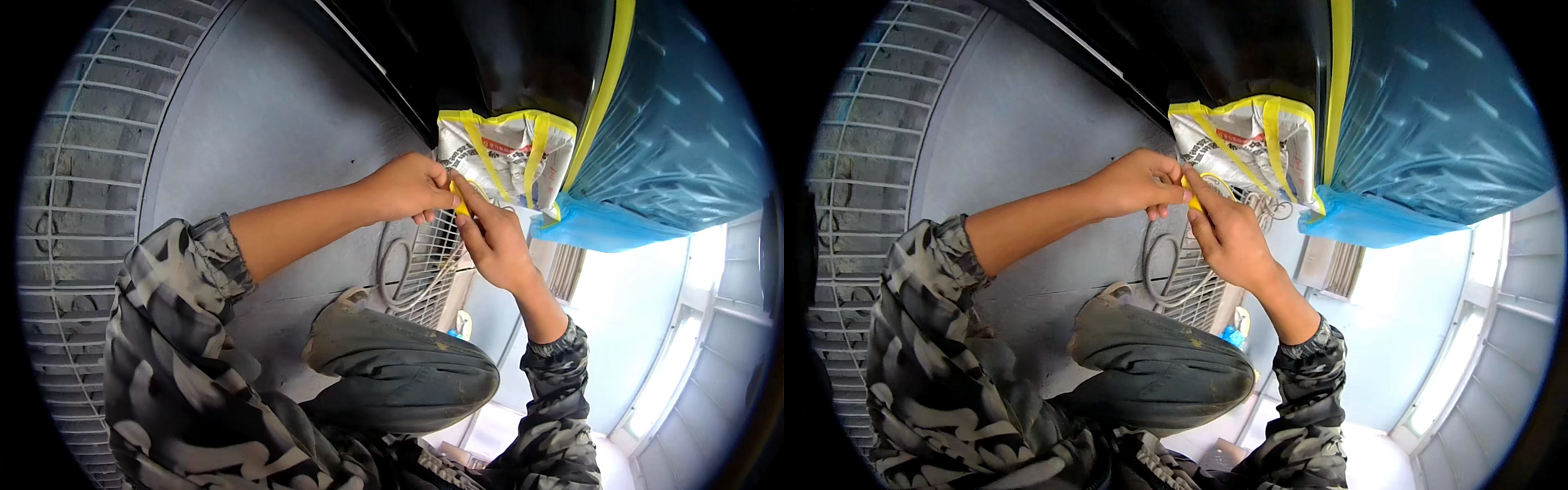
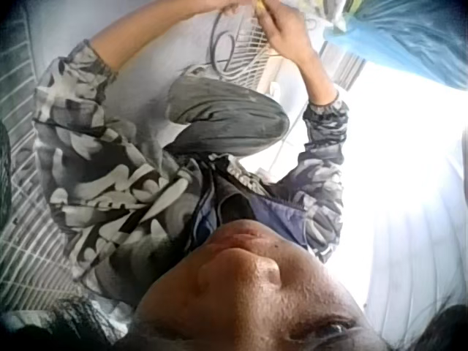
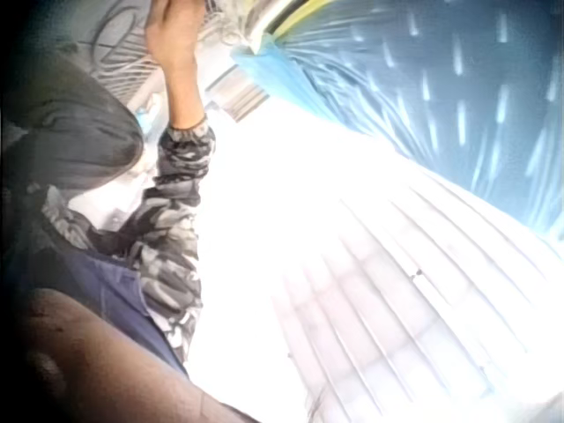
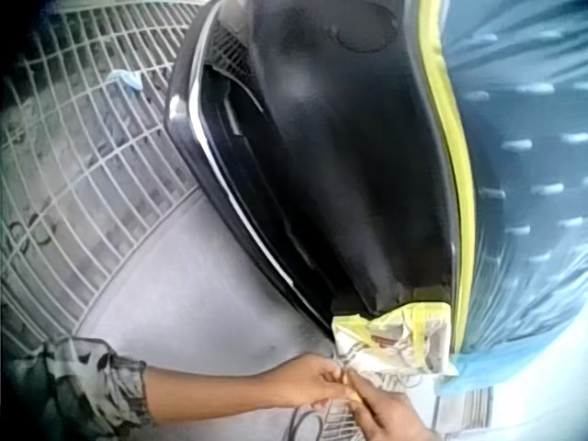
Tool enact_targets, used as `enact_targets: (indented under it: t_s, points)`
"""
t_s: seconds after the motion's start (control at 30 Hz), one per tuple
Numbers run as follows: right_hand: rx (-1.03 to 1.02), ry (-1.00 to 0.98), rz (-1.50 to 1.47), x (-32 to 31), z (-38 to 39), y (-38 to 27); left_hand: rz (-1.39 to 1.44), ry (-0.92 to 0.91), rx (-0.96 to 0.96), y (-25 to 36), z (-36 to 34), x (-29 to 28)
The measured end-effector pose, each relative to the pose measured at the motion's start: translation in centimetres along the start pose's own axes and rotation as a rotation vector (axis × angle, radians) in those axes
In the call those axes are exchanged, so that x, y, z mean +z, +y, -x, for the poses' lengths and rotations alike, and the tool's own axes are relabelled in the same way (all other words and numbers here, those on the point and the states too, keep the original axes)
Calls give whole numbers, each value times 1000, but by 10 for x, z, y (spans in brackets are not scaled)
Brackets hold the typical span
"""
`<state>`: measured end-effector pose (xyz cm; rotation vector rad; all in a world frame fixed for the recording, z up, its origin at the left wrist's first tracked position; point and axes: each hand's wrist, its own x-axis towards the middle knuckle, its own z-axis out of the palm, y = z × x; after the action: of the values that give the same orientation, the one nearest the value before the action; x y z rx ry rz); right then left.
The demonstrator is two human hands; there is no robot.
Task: The person applies newspaper and yellow tape to mask the edge of a car bumper. They then use a sanding tool to smooth the surface of the bumper along the masked line. Finally, they remove the newspaper and tape to reveal the finished edge.
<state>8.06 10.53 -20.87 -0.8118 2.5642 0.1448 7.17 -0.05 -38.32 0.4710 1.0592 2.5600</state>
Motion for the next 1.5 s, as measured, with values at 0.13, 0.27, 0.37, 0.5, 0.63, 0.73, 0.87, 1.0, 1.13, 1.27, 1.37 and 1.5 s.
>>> enact_targets:
  t_s: [0.13,0.27,0.37,0.5,0.63,0.73,0.87,1.0,1.13,1.27,1.37,1.5]
  points:
    - [77,-246,81,-21,-11,-17,-124,-66,18,2,-1,-9]
    - [83,-271,106,-40,-25,-31,-1,-58,143,3,2,-11]
    - [208,-258,-26,-73,-38,-54,75,3,187,11,13,-17]
    - [195,-155,-56,-133,-45,-68,241,205,262,9,10,-39]
    - [97,-38,-270,-152,-50,-62,319,381,190,12,3,-55]
    - [20,36,-302,-134,-61,-69,392,497,97,12,-4,-50]
    - [-118,78,-236,-114,-66,-75,457,473,-1,3,-12,-41]
    - [-132,104,-250,-109,-68,-69,510,461,-21,3,-23,-36]
    - [-166,123,-236,-108,-70,-73,511,455,-1,1,-25,-36]
    - [-187,126,-217,-108,-69,-68,533,407,-16,2,-33,-32]
    - [-223,124,-209,-105,-71,-66,523,364,-3,0,-35,-36]
    - [-244,135,-189,-104,-72,-63,547,262,-122,3,-38,-48]
